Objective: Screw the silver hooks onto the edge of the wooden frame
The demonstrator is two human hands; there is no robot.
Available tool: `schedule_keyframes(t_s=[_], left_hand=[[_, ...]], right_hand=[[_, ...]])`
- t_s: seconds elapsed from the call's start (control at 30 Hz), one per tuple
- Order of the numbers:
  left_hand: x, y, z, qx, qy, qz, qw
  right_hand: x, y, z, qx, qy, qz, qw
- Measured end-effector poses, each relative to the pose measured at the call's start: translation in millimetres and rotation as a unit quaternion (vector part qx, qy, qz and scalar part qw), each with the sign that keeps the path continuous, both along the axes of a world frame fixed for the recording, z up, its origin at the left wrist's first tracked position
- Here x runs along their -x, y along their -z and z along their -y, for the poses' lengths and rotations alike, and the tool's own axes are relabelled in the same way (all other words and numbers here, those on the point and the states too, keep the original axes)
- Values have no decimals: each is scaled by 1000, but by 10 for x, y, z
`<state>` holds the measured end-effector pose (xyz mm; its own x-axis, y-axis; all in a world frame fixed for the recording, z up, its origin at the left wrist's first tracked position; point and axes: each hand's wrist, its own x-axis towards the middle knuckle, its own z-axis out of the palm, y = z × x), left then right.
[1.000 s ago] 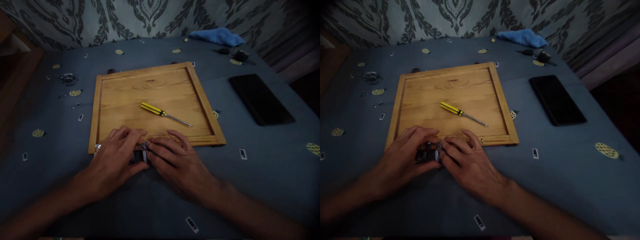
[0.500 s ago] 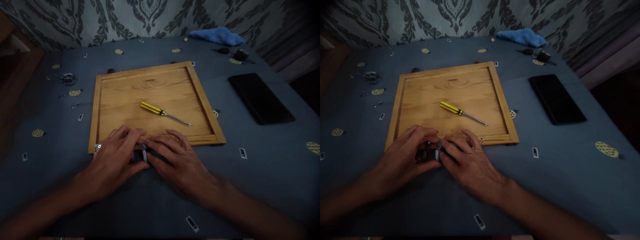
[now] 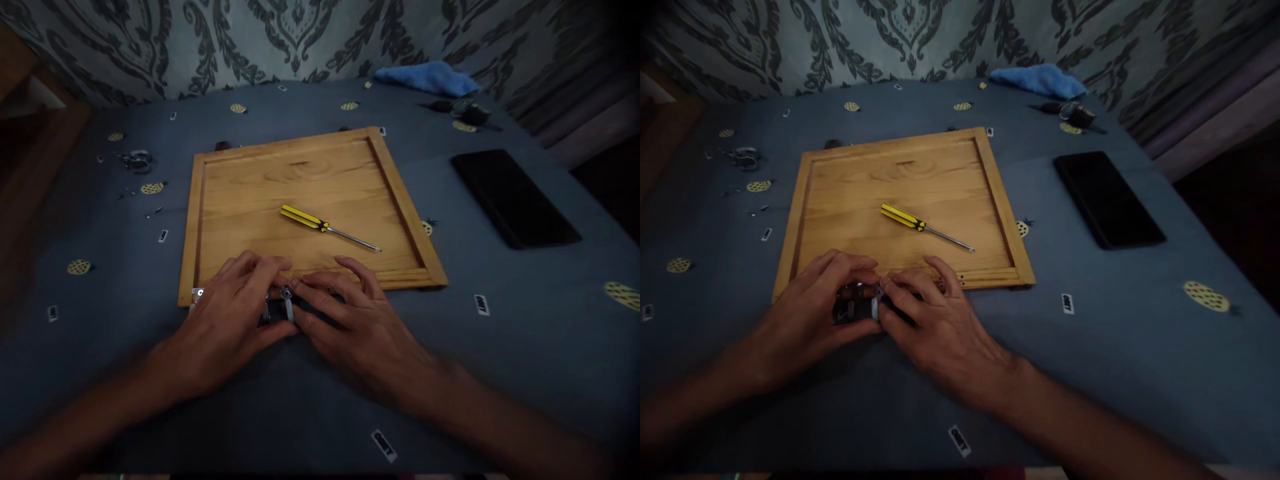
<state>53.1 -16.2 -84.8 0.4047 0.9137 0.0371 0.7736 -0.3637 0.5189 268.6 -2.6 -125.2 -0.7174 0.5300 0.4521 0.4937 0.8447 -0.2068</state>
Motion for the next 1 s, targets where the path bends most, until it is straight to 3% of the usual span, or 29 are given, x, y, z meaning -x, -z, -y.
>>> schedule_keyframes(t_s=[0.43,1.0], left_hand=[[59,-101,-26,15,8,-25,1000],[19,-42,2,-27,20,-44,998]], right_hand=[[-7,-41,-3,-6,-8,21,1000],[0,-12,8,-8,-9,10,1000]])
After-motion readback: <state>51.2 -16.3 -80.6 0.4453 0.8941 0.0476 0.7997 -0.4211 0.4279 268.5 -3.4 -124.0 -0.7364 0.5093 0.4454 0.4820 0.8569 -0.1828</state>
